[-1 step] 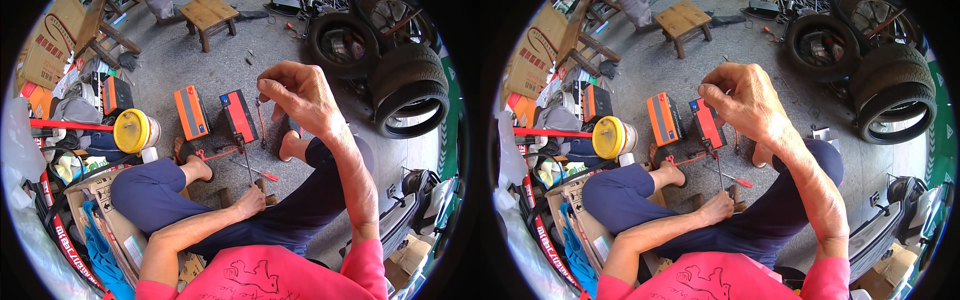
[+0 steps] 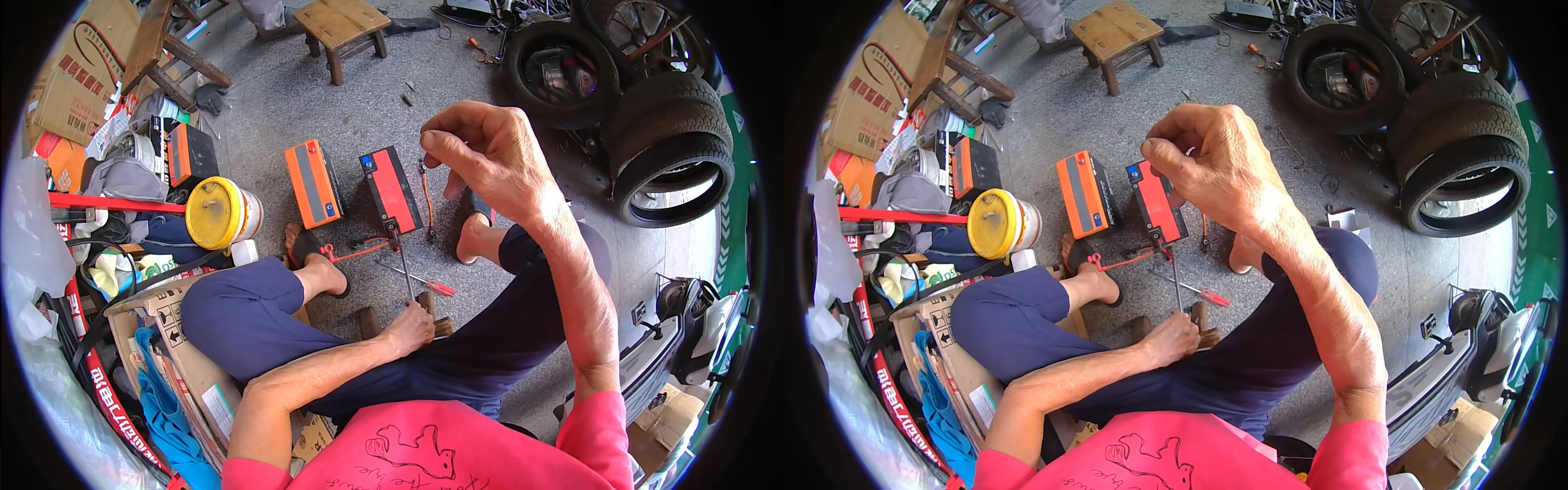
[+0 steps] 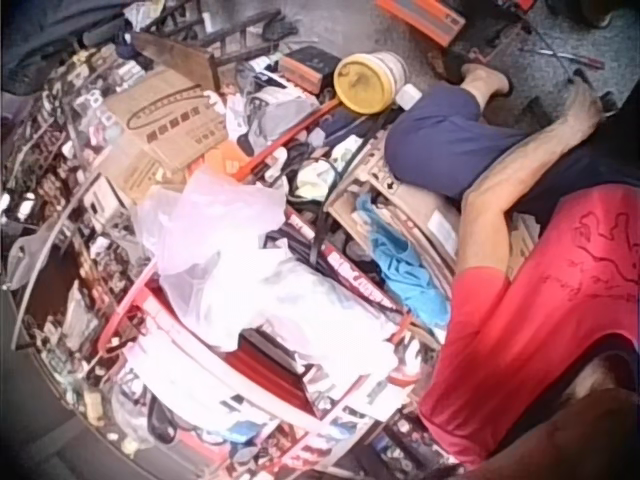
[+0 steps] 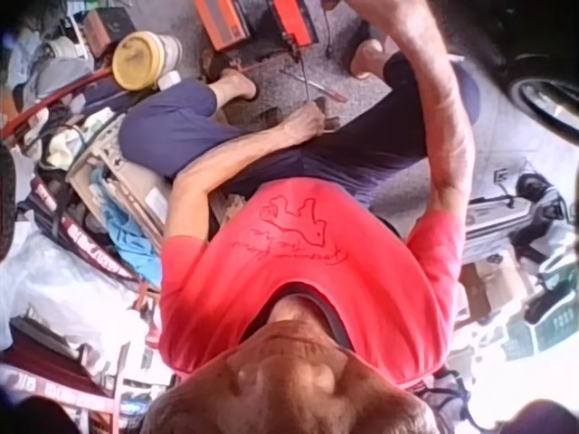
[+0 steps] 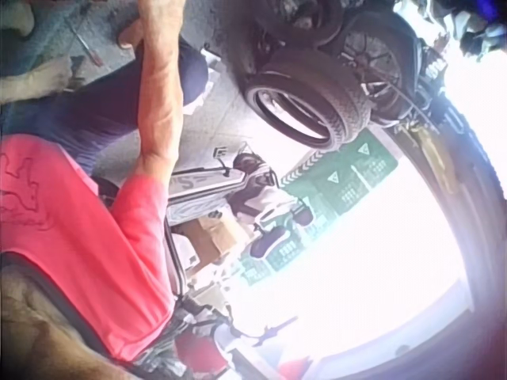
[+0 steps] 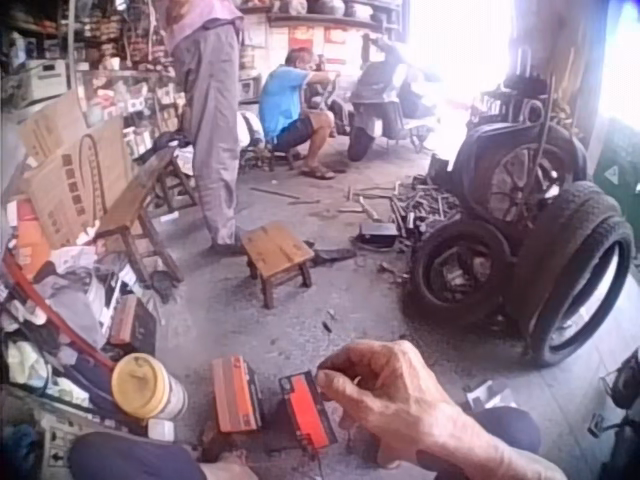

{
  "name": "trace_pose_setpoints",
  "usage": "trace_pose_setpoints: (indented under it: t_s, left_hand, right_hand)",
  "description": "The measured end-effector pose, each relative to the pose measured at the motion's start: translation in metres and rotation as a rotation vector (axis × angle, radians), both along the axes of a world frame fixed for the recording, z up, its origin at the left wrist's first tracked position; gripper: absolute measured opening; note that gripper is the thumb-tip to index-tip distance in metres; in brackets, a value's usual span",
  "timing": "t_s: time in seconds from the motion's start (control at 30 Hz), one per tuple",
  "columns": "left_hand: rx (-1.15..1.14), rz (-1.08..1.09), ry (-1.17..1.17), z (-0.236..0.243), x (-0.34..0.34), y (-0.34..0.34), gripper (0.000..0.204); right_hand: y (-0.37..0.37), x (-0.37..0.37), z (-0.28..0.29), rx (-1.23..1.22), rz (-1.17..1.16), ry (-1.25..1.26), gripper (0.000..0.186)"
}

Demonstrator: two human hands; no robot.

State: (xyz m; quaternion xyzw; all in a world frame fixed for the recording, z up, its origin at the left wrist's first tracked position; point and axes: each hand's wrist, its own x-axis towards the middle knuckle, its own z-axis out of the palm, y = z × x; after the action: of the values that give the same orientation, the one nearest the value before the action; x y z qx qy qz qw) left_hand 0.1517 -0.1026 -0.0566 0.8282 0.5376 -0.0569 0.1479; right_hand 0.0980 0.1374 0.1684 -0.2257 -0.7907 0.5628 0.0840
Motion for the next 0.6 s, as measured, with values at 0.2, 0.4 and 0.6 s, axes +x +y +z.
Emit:
trace_pose_setpoints:
  t_s: [0.2, 0.4, 0.6]
  left_hand:
    - [-0.328, 0.501, -0.409, -0.017, -0.016, 0.023, 0.016]
    - [-0.414, 2.014, -1.687, -0.048, -0.069, 0.022, 0.017]
    - [0.633, 2.592, -1.970, -0.074, -0.095, 0.002, 0.022]
  right_hand:
    - [-0.004, -0.001, -0.005, 0.053, 0.026, -0.009, 0.021]
    - [-0.005, -0.007, -0.013, 0.079, 0.081, -0.056, 0.020]
    - [-0.024, -0.020, -0.012, 0.174, 0.182, -0.058, 0.020]
